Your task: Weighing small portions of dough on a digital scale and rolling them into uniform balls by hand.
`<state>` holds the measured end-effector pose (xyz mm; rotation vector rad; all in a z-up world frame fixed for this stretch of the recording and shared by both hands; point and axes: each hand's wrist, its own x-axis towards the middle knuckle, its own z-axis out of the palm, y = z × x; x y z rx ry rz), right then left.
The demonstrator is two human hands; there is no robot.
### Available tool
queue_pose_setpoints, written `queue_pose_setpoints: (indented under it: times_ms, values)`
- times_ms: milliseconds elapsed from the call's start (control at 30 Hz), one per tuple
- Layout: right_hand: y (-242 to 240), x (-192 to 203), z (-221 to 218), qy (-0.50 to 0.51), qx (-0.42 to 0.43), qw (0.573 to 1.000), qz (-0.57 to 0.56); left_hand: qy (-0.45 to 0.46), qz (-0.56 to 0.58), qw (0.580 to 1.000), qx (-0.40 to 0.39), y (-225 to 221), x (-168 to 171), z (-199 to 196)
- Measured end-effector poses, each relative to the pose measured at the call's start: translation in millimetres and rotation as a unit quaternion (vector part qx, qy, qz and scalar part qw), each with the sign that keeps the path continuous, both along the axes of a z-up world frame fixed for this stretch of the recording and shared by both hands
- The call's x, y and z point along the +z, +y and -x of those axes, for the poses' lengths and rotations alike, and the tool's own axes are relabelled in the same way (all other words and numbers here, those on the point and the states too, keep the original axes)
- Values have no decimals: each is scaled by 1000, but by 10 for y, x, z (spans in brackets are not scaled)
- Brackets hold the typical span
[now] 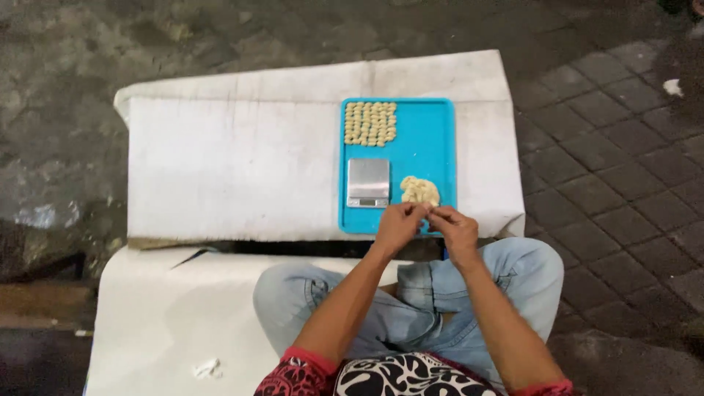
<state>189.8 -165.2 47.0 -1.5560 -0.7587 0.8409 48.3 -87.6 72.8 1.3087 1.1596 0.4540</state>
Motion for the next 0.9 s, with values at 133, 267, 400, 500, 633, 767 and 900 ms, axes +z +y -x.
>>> queue_pose_setpoints:
  times_ms: [133,267,400,500,633,767,900]
  values:
    - [-85,-31,32,-212,-2,977,-5,-69,97,988,95,-148,25,-197]
    - [31,811,172,-271,-7,962,-20,-287,239,920,116,104,-16,-160]
    - [332,1131,108,-304,-58,938,-158,-332,247,909,58,-14,521,-303]
    - [464,953,188,-379,-54,908,-171,-359,318,874,77,-36,328,-270]
    - [516,921,233,-425,-54,889,-160,-447,302,842,5,-23,490,-109]
    - [465,1022,332,-343,-29,926,-156,-455,219,863,-5,-103,458,-172]
    - [395,919,555,-313,1,940,-136,-326,329,886,12,0,953,-61]
